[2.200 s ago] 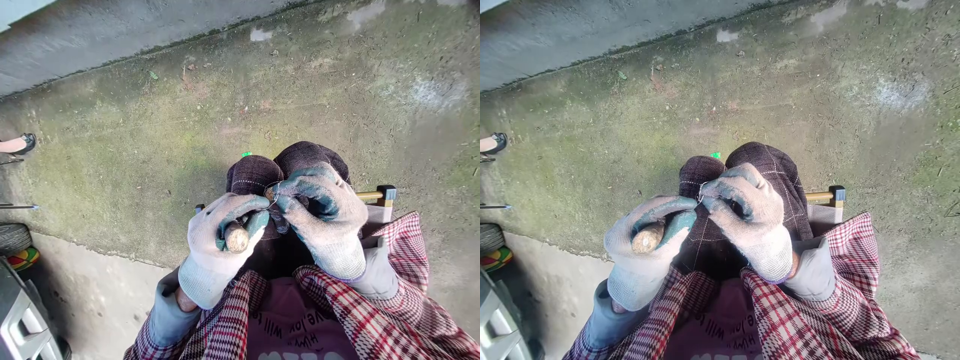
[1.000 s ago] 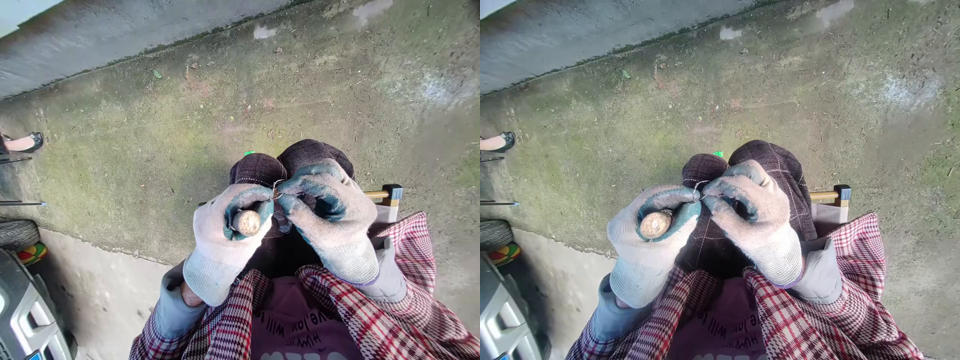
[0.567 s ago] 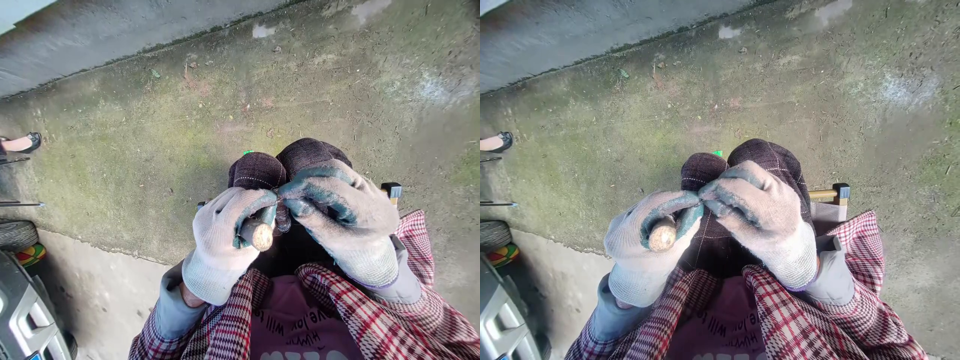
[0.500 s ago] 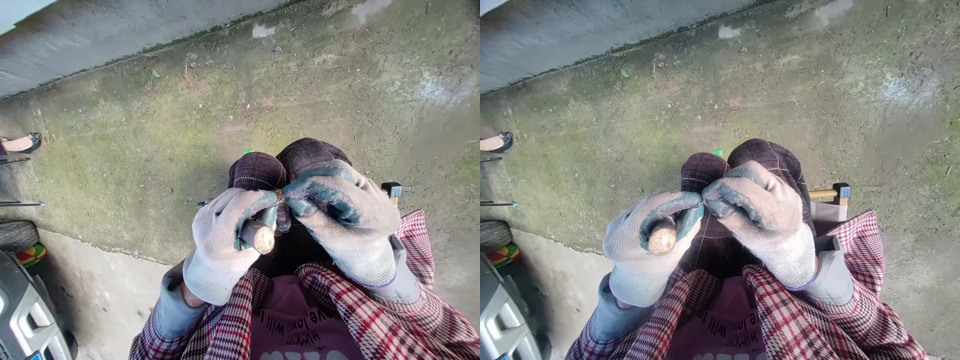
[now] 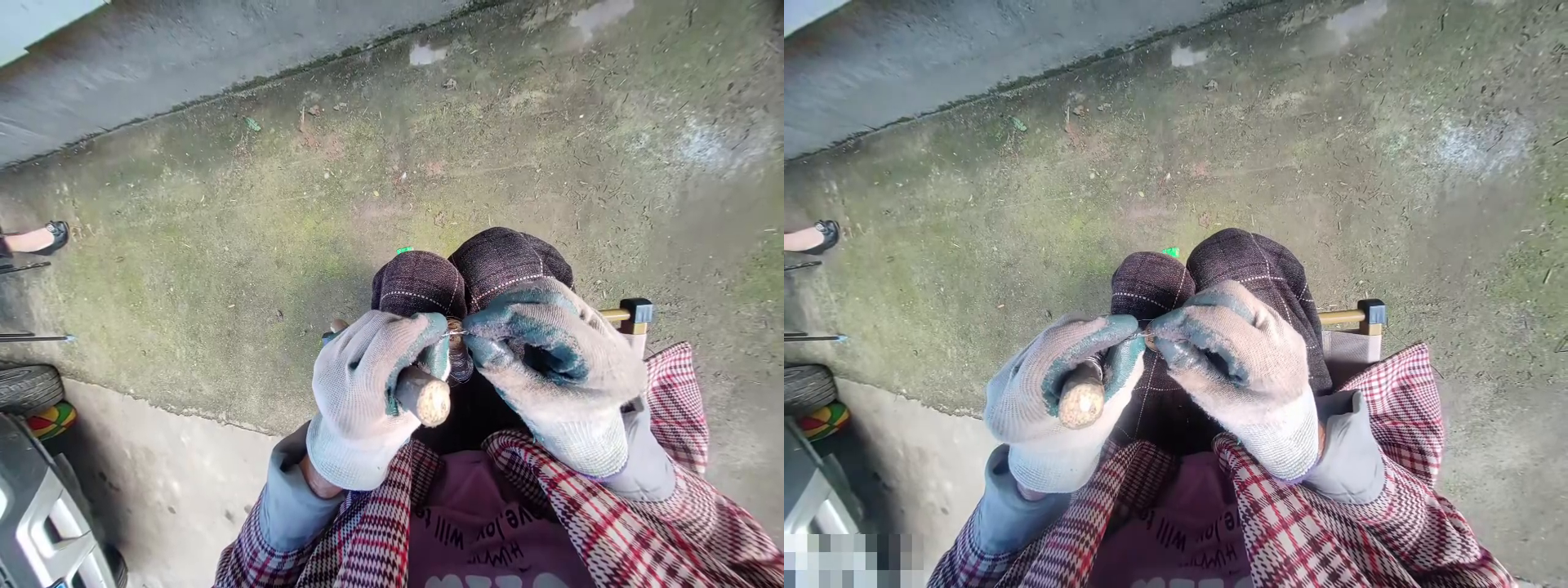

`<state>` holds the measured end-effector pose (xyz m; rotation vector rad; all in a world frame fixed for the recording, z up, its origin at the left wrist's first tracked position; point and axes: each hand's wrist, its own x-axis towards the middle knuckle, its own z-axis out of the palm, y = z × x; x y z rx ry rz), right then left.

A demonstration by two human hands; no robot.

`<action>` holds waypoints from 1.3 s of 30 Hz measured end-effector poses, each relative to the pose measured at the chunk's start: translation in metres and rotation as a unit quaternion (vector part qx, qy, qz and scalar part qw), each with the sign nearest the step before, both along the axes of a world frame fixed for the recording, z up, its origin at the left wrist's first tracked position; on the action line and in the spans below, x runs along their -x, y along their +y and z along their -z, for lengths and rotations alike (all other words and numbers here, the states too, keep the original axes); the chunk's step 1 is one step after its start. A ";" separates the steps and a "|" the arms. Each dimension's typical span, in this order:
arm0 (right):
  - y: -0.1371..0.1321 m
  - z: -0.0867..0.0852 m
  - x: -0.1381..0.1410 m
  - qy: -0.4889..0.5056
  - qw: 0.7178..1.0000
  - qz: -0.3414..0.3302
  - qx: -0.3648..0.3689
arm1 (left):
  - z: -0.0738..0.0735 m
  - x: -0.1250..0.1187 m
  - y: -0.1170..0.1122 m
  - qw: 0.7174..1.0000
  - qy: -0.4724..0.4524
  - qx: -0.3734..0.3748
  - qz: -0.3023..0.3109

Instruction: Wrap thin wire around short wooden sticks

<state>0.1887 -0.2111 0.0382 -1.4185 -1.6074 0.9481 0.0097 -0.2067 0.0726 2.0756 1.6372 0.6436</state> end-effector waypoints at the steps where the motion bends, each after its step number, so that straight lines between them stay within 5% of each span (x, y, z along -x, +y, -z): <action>1: 0.000 0.000 0.001 0.008 1.000 0.010 0.008 | 0.000 0.000 0.000 1.000 -0.003 -0.008 0.001; 12: 0.002 0.004 0.007 0.058 0.996 0.057 0.022 | 0.012 0.025 0.005 0.992 -0.015 -0.046 0.115; 24: 0.000 0.008 0.012 0.100 0.992 0.070 0.027 | -0.003 0.025 0.006 0.980 0.043 -0.082 0.175; 34: -0.002 0.011 0.012 0.120 0.990 0.069 0.029 | -0.002 0.012 0.007 0.995 -0.080 0.042 0.051; 39: -0.002 0.012 0.011 0.128 0.989 0.055 0.040 | 0.000 0.011 0.017 0.987 -0.130 0.077 0.052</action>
